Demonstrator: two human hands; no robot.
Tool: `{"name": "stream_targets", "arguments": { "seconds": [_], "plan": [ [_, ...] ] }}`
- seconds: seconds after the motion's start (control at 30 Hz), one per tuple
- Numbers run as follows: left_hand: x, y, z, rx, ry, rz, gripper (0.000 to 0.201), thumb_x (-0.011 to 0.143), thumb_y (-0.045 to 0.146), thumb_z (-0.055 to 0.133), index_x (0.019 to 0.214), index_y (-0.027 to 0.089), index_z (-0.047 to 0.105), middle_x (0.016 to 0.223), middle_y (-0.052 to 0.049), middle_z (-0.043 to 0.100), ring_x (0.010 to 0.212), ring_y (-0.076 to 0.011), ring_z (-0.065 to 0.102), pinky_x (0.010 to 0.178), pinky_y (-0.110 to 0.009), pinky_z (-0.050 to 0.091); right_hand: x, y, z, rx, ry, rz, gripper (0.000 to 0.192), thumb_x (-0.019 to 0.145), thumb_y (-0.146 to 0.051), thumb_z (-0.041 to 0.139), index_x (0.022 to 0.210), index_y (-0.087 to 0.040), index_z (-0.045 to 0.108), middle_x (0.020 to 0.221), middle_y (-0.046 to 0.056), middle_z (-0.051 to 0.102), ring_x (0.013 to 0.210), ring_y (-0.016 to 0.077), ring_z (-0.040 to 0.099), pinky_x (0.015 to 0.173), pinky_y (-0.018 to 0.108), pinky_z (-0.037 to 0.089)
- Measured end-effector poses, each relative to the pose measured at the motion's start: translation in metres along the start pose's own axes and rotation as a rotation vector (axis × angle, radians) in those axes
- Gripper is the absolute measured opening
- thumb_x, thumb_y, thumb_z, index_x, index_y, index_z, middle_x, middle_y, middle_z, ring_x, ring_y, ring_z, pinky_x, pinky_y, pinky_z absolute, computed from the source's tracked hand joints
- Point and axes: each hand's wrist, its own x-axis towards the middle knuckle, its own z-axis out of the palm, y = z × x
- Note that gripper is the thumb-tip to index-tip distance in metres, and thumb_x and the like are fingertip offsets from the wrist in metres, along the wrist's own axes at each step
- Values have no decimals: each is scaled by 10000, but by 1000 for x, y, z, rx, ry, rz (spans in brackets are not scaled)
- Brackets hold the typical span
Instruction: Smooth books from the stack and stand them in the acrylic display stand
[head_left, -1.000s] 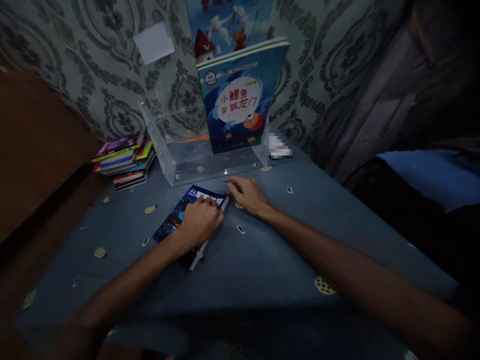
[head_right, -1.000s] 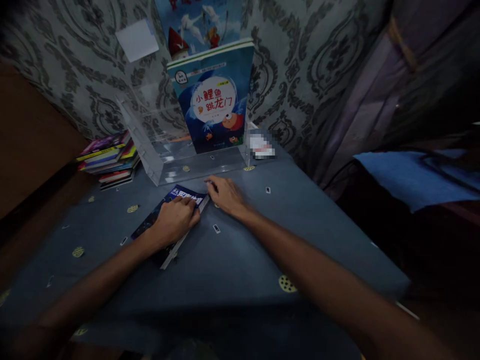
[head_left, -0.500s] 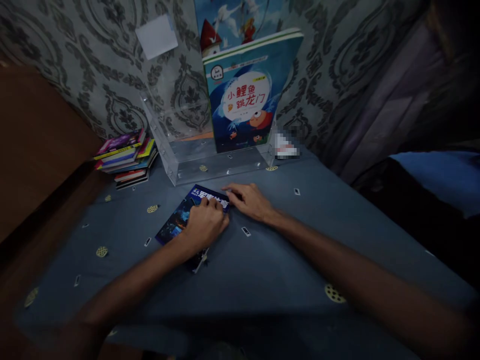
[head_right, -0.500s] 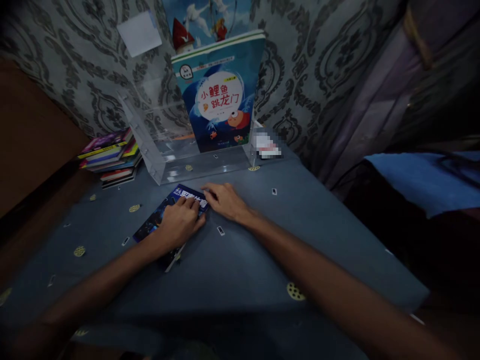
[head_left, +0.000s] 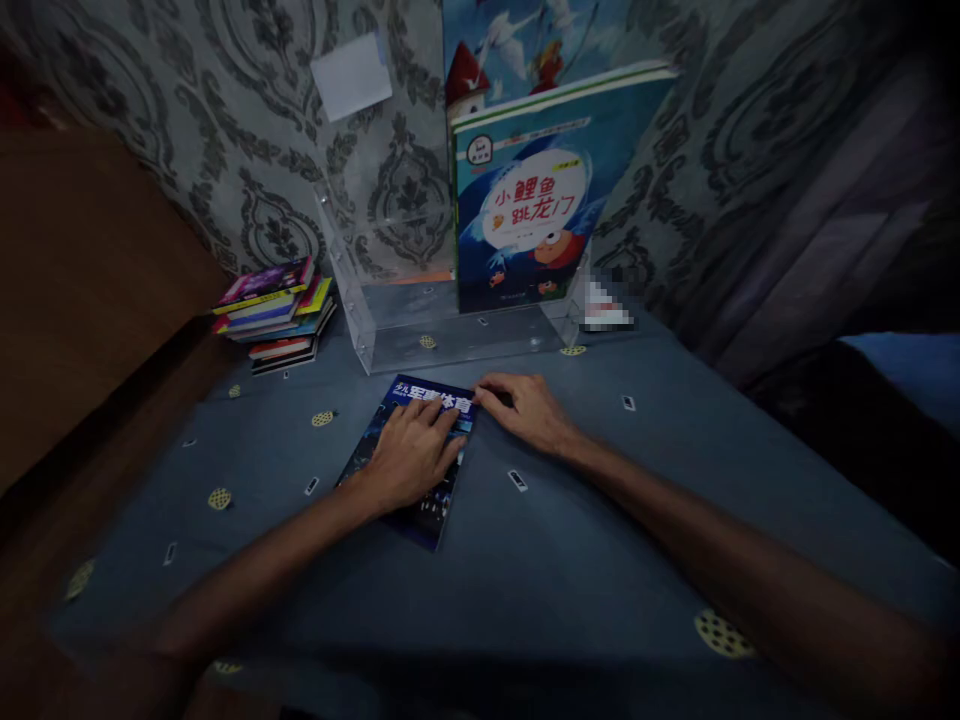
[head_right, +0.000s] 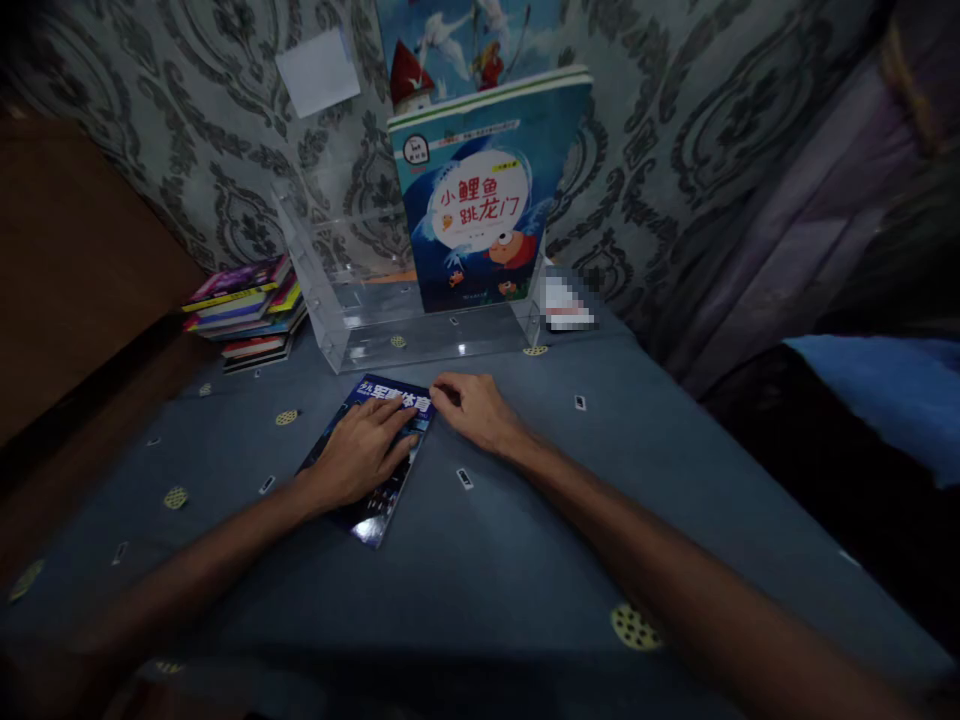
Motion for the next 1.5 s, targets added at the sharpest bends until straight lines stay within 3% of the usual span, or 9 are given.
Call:
{"name": "stream_targets", "arguments": {
  "seconds": [0.23,0.43,0.67,0.83,1.0,1.13,1.33,1.5],
  "plan": [
    [-4,-13,11,-20,10,-60,465,1039,378,430,1422,129,513,1498,-171,511,1383,-323,459,1098,-518,404,16,2,15,-12,-20,-69,286,934,-253,490,1055,-180,739,1049,88,778,982,238,709,904,359,521],
    [-4,-24,17,8,32,-123,470,1033,380,432,1418,122,512,1482,-182,524,1369,-341,472,1078,-550,410,32,2,29,18,-63,-160,278,922,-203,498,1072,-160,728,1058,110,767,1009,250,696,939,417,524],
    [3,-46,27,-48,97,-143,422,1029,350,438,1390,157,540,1463,-144,552,1375,-299,480,1113,-506,386,44,8,40,16,-43,-235,261,905,-184,527,1076,-165,722,1076,111,758,1045,252,682,948,436,524],
    [6,-51,28,-88,91,-138,432,1029,360,441,1397,157,539,1466,-160,540,1370,-319,477,1103,-537,389,46,14,43,30,-19,-265,268,920,-181,506,1083,-136,714,1061,129,755,1028,254,681,937,437,530],
    [0,-62,20,-177,57,16,405,1018,334,493,1375,159,567,1442,-153,558,1341,-302,503,1102,-523,400,44,20,46,15,-22,-330,270,923,-170,498,1097,-161,705,1069,119,750,1044,259,668,950,457,522],
    [-14,-61,2,-256,-29,173,405,1016,386,508,1354,177,586,1427,-139,567,1311,-279,531,1088,-493,433,41,20,47,21,-27,-386,270,927,-180,496,1105,-159,698,1087,126,744,1062,272,654,983,478,506],
    [-43,-45,-21,-201,-180,302,638,933,564,601,1434,183,500,1499,-148,504,1372,-329,473,1107,-542,419,40,21,47,-20,-43,-397,274,929,-178,498,1121,-173,693,1057,108,743,1052,278,650,973,492,510],
    [-53,-44,-18,-135,-145,346,464,1003,431,541,1373,151,548,1422,-137,588,1342,-297,525,1098,-493,460,37,21,47,-31,-62,-384,311,934,-209,504,1187,-166,680,1152,116,724,1146,283,622,1019,501,488]
  ]
}}
